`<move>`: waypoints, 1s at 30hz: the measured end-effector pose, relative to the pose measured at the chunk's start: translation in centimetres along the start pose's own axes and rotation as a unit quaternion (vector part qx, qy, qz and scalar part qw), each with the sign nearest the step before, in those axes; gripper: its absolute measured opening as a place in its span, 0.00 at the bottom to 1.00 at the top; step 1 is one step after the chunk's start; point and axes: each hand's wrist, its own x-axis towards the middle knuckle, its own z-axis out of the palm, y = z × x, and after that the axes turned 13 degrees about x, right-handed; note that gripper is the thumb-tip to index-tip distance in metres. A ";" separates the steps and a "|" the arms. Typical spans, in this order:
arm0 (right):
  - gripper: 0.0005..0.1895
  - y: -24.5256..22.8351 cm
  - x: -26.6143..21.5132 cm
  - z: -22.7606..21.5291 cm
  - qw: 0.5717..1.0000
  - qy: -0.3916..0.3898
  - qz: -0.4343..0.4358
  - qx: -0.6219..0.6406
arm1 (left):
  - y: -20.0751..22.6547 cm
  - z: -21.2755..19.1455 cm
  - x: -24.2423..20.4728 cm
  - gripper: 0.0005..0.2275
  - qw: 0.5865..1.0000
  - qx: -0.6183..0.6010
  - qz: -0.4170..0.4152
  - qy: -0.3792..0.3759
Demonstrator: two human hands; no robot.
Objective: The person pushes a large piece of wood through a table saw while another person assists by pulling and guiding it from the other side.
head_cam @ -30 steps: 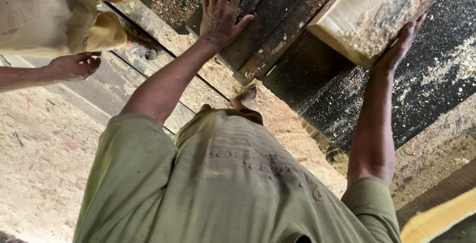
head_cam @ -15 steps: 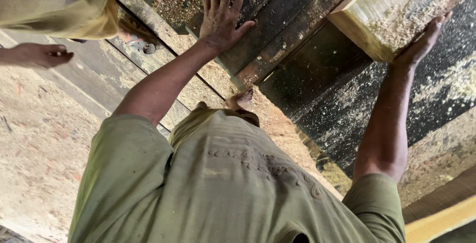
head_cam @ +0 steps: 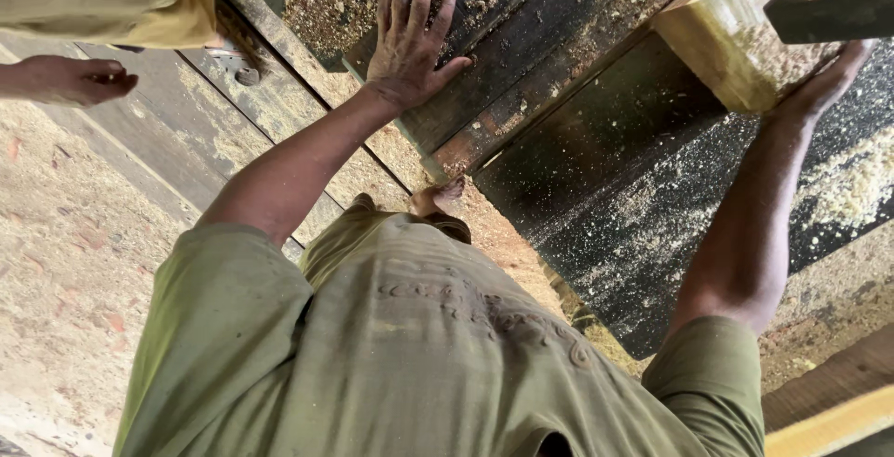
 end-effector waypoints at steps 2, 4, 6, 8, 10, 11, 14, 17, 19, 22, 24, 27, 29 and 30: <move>0.43 -0.3 1.2 1.3 1.000 0.000 -0.005 -0.010 | 0.1 -0.3 0.1 0.44 1.000 -0.006 -0.003 0.006; 0.42 -0.4 2.2 3.7 0.999 -0.009 -0.022 -0.039 | 0.1 -0.9 -0.2 0.43 1.000 -0.013 -0.004 -0.002; 0.42 0.4 0.9 5.9 0.991 -0.014 -0.056 -0.123 | -0.2 -1.0 0.1 0.43 1.000 -0.016 -0.005 0.008; 0.41 1.7 -3.9 7.1 0.960 -0.023 -0.098 -0.263 | 0.0 -1.1 -0.2 0.42 1.000 -0.027 0.002 0.015; 0.41 2.0 -11.7 9.9 0.891 -0.073 -0.148 -0.423 | -0.3 -1.1 -0.1 0.40 1.000 -0.018 -0.003 0.025; 0.40 1.7 -16.5 11.7 0.843 -0.107 -0.182 -0.494 | -0.4 -1.0 0.2 0.40 0.999 -0.020 0.001 0.031; 0.39 -0.3 -31.0 15.0 0.605 -0.258 -0.348 -0.668 | -0.4 -0.8 0.0 0.41 0.998 -0.044 0.002 0.042; 0.43 -5.1 -36.7 9.7 0.739 -0.208 -0.213 -0.605 | -0.3 -0.3 -0.1 0.41 0.997 -0.051 0.007 0.053; 0.44 -7.5 -38.6 3.0 0.766 -0.097 -0.140 -0.620 | -0.4 0.0 0.1 0.42 0.996 -0.075 -0.002 0.038; 0.44 -10.1 -41.2 -7.6 0.760 0.047 -0.024 -0.648 | -0.3 0.3 0.3 0.43 0.999 -0.047 -0.013 0.005; 0.44 -10.3 -43.0 -11.2 0.752 0.098 0.037 -0.651 | -0.3 0.3 0.5 0.42 0.999 -0.034 -0.007 0.005; 0.45 -9.3 -45.1 -12.7 0.751 0.134 0.085 -0.641 | -0.4 0.3 0.4 0.41 0.999 -0.033 -0.009 -0.006; 0.45 -8.4 -46.2 -12.3 0.754 0.137 0.096 -0.635 | -0.2 0.4 0.0 0.41 0.999 -0.049 -0.010 -0.020; 0.45 -7.8 -46.2 -11.8 0.759 0.133 0.094 -0.631 | -0.2 0.4 0.2 0.41 0.999 -0.041 -0.013 -0.021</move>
